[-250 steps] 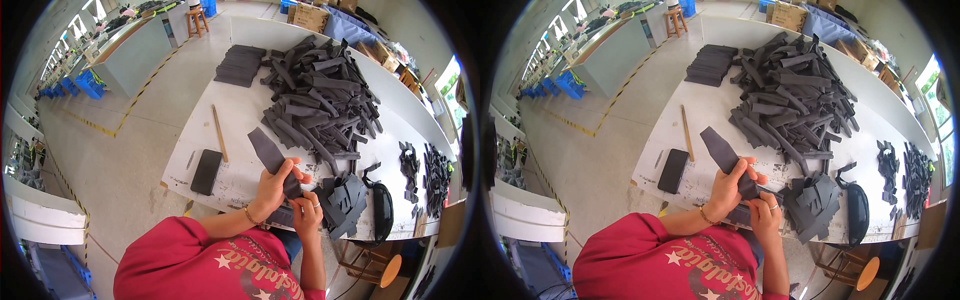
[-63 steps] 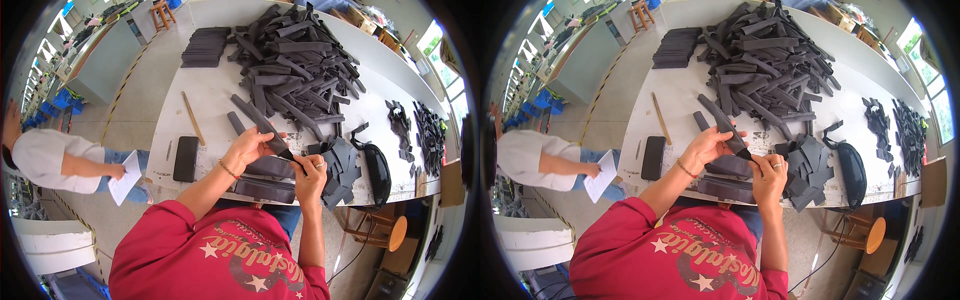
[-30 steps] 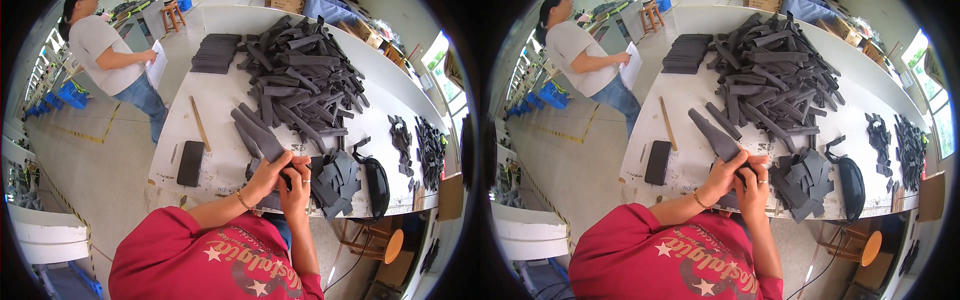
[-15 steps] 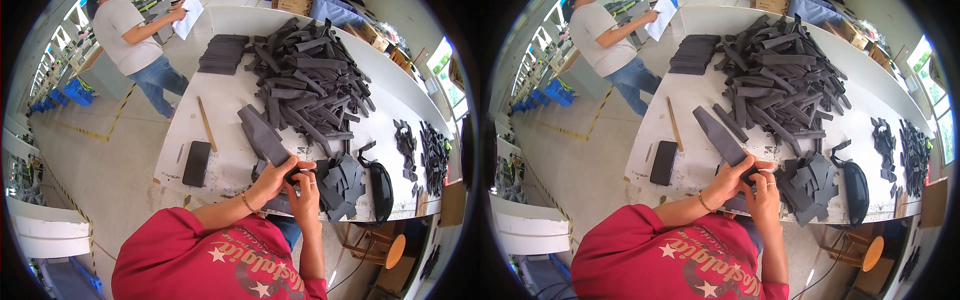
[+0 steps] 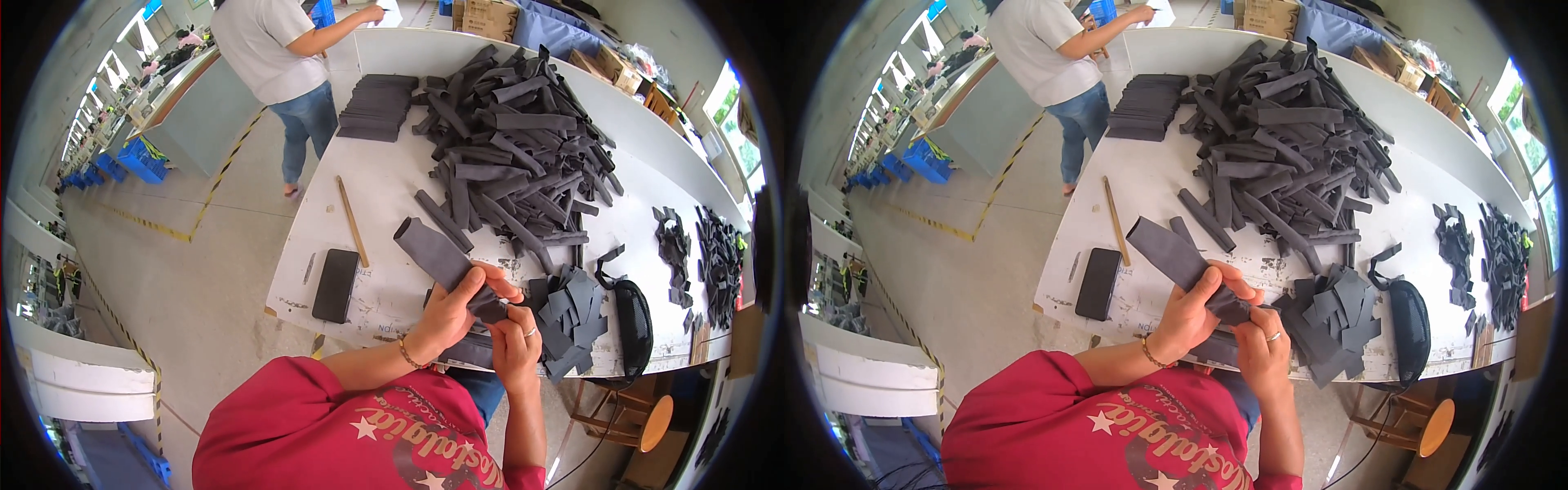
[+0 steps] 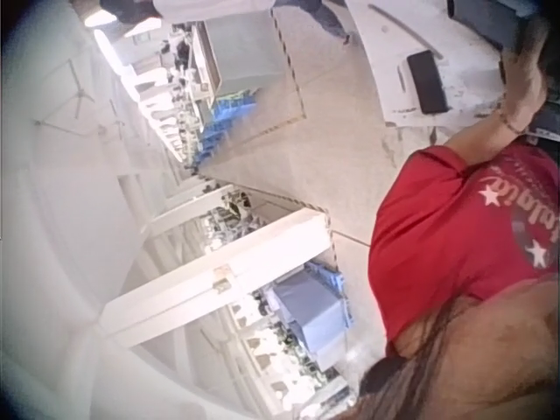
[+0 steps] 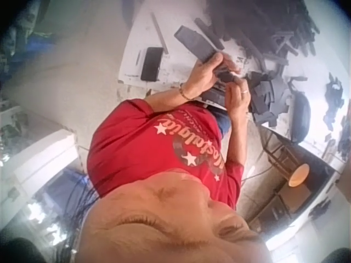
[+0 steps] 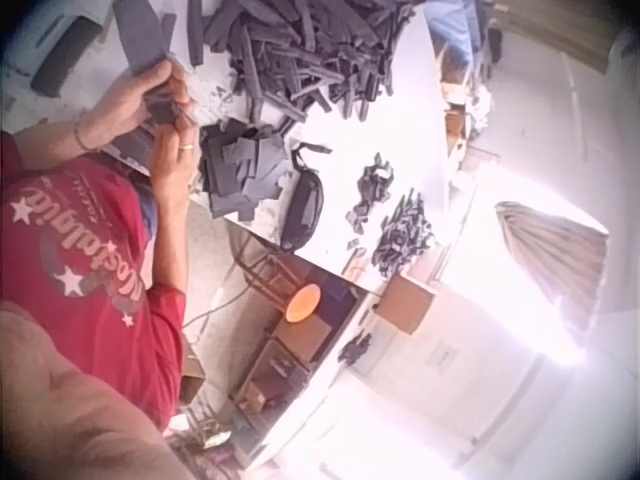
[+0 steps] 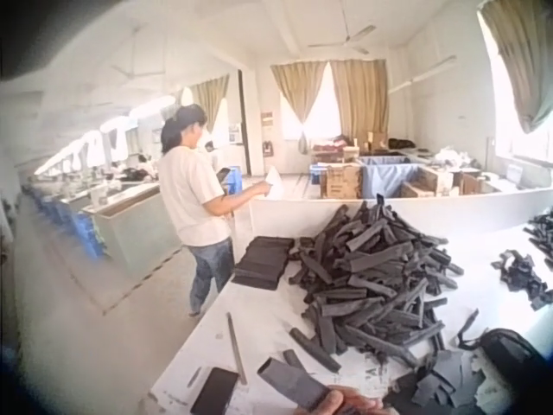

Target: Sorting and stacking various grey foam components on a factory workbench.

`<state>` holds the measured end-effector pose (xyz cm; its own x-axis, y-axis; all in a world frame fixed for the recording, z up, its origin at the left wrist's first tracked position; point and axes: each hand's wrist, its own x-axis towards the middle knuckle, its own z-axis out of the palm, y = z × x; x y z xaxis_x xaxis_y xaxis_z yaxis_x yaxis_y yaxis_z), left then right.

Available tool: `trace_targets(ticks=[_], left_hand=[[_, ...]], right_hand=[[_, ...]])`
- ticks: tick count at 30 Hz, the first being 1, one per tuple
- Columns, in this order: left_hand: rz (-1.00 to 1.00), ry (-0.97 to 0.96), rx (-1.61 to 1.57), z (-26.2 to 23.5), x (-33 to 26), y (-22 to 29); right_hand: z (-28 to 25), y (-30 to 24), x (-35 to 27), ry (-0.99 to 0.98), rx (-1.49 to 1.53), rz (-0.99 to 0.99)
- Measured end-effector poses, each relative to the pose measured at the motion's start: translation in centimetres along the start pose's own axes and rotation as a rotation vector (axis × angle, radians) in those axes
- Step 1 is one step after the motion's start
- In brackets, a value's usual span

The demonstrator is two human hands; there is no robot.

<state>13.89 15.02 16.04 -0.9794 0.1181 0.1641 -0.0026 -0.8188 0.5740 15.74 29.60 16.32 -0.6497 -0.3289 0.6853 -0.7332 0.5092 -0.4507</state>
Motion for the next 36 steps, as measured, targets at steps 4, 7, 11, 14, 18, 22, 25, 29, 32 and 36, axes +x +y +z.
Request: trace_targets(ticks=[4, 7, 11, 14, 18, 22, 25, 29, 32, 36], left_hand=[[-0.020, -0.043, -0.030, 0.0, -0.3, -0.2], [-0.021, -0.073, -0.041, 0.0, -0.4, 0.1], [-0.058, -0.089, -0.034, 0.3, -0.3, 0.2], [-0.040, -0.113, 0.025, -0.5, -0.3, -0.3], [-0.031, -0.119, 0.022, -0.7, -0.1, -0.3], [0.025, 0.118, 0.038, -0.3, 0.9, 1.4], [0.162, 0.256, 0.138, -3.8, 0.9, 3.0], [0.143, 0.280, 0.233, -5.8, 0.2, 4.1], [0.167, 0.157, 0.201, -4.3, -0.1, 5.0], [0.169, 0.119, 0.198, -4.4, -0.1, 5.2]], right_hand=[[0.3, 0.0, 0.3, 0.016, 0.007, -0.023], [0.3, 0.0, 0.5, -0.014, 0.012, -0.013], [0.1, 0.1, 0.8, -0.031, 0.014, -0.002], [0.2, 0.1, 1.4, -0.021, 0.021, -0.025], [0.2, -0.2, 1.6, -0.040, 0.037, -0.005], [0.0, -0.3, 1.4, -0.047, -0.017, 0.060], [-0.1, -0.2, 1.1, -0.039, -0.060, 0.035], [-0.1, -0.5, 1.0, -0.033, -0.119, -0.051], [0.1, -0.5, 0.9, -0.022, -0.123, -0.066], [0.0, -0.7, 0.8, -0.015, -0.136, -0.079]])
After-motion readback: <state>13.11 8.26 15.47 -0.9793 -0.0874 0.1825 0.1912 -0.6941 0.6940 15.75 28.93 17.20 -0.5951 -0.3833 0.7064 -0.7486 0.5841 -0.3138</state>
